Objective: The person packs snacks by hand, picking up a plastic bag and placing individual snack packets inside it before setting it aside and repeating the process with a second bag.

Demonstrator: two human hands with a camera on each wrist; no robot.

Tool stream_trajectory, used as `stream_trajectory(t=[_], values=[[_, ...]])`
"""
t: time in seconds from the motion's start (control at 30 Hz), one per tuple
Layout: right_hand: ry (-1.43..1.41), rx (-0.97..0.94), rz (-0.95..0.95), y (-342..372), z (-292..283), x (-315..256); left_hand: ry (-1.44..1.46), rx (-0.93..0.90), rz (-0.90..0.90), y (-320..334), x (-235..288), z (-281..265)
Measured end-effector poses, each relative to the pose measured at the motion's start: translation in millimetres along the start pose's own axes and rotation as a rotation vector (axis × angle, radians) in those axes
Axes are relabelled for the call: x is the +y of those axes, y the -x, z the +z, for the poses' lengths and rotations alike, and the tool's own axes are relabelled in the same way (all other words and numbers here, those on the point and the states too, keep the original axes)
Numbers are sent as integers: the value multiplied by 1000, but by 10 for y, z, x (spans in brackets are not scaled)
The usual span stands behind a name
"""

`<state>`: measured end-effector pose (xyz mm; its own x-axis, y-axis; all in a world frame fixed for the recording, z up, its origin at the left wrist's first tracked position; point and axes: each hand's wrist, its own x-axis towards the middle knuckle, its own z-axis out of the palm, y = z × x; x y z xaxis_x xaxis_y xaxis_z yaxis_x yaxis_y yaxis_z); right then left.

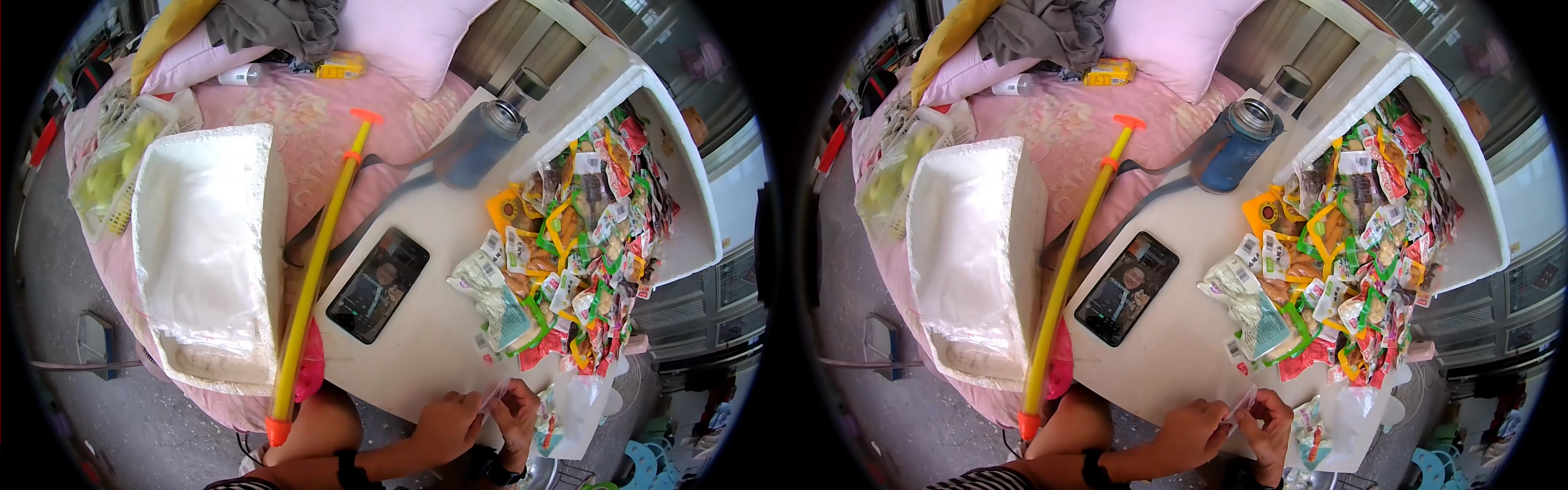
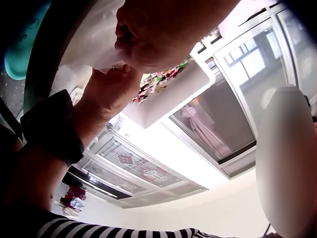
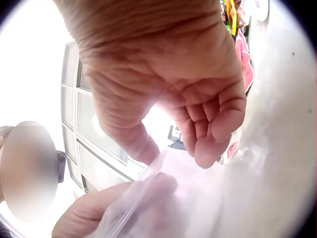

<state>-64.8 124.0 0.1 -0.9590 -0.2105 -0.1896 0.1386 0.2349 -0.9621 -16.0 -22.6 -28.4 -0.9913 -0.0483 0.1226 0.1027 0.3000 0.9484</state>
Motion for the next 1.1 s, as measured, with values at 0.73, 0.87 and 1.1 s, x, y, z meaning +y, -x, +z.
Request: stream_trajectory(t=[0.73, 0.87, 1.1], values=[[220, 118, 40, -35, -57, 175, -214, 32, 106, -48, -16, -74], [368, 100, 78, -17, -139, 205, -213, 39, 122, -54, -10, -73], [500, 204, -79, 12, -12, 94, -270, -2, 210, -24, 5, -50]])
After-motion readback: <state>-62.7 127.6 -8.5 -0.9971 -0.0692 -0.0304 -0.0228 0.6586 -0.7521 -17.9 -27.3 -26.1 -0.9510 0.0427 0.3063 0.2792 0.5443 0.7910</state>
